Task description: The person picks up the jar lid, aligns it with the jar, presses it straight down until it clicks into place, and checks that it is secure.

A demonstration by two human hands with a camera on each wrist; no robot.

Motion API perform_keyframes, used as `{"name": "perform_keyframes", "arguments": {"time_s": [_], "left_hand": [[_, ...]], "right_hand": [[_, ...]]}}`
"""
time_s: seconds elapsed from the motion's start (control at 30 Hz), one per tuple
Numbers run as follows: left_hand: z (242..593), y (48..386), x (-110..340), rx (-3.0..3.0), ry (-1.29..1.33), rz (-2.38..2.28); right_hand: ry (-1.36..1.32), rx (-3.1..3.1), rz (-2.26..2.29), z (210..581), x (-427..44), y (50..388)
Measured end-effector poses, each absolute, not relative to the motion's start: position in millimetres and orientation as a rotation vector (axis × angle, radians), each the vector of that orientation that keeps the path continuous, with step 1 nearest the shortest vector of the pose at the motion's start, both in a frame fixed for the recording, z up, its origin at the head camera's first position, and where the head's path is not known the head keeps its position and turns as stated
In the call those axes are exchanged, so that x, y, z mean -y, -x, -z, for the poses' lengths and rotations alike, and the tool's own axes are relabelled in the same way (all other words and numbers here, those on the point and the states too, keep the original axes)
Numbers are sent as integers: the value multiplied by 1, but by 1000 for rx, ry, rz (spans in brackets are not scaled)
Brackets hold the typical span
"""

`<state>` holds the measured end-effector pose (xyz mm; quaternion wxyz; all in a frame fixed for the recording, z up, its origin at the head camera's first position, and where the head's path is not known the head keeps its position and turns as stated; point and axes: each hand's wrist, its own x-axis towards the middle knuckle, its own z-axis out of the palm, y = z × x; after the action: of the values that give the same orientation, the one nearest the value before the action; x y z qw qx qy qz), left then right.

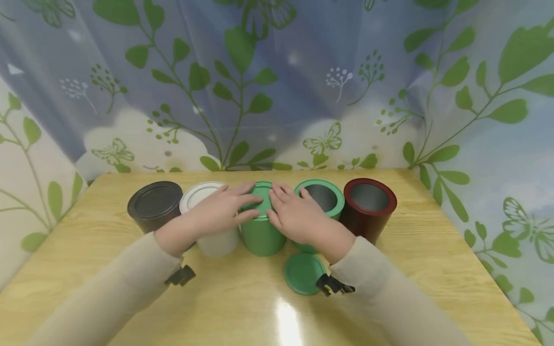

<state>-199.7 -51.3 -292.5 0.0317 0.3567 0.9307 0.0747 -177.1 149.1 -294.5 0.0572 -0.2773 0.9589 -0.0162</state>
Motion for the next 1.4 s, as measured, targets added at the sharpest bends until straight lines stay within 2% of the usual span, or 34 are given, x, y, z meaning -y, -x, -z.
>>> {"name": "perform_keyframes", "arguments": {"time_s": [0.7,0.9,1.1,1.4], "left_hand": [[303,186,52,-2985,-1069,-78],[307,185,53,-3012,-975,-144],[298,191,51,-3022,-936,-128],[283,205,42,-2747,-1061,-184]], "right_hand": [[826,-2926,31,294,-150,176],[828,-2906,39,295,-148,177],[834,-2897,17,288,-147,182],[834,-2878,58,292,-148,179]]}}
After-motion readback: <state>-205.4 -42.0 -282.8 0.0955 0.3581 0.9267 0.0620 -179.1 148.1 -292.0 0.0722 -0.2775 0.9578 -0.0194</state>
